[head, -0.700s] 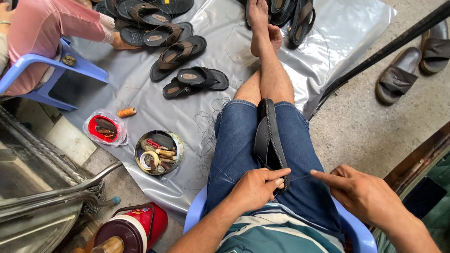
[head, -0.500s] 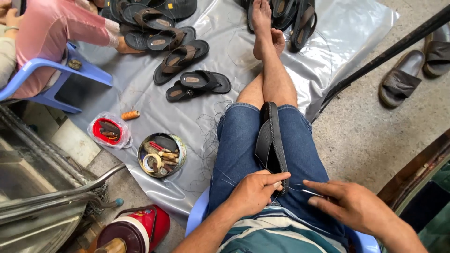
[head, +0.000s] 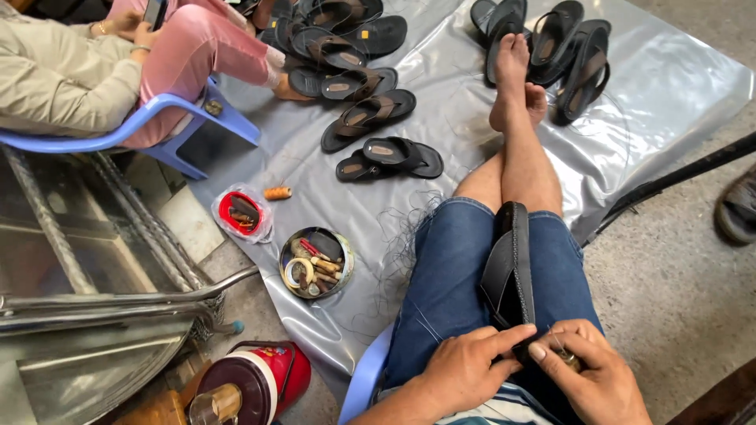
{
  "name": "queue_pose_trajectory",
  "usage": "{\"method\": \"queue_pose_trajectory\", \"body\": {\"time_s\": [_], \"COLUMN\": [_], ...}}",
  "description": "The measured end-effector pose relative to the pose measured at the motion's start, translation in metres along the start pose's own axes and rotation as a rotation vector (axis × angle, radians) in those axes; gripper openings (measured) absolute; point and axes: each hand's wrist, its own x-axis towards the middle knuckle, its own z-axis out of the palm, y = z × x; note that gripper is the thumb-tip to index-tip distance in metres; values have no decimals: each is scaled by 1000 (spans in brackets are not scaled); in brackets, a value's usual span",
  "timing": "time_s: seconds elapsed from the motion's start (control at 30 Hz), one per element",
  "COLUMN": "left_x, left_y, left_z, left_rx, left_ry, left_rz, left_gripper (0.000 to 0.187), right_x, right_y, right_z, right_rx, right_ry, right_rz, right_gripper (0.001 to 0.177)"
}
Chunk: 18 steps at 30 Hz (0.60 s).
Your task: Hand-stitching the sole of a sandal using a needle and thread.
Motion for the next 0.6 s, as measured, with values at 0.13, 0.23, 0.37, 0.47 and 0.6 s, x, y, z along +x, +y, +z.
{"method": "queue_pose_trajectory", "body": {"time_s": [0.13,0.23,0.37,0.47,0.6], "left_x": [-7,-10,-4,2,4], "left_y": [-10,-19,-26,-26,-24], "left_z": [2,4,3,1,0], "left_rx": [-17,-70,-676,-1127,-1251], "left_ry": [75,123,1,-4,-14], "left_rz": [44,43,-319,-439,-467], "left_gripper": [44,49,61,57,49], "right_x": [4,11,15,16,13], "right_y": [-16,-24,-17,-28,-29], "right_z": [0,-4,-9,-5,2], "right_rx": [39,-281,-559,-631,-489], "right_ry": [-125,-280,-370,-367,-195], "right_rz": [-46,233,195,166,91], "right_gripper": [10,23,30,21,15]}}
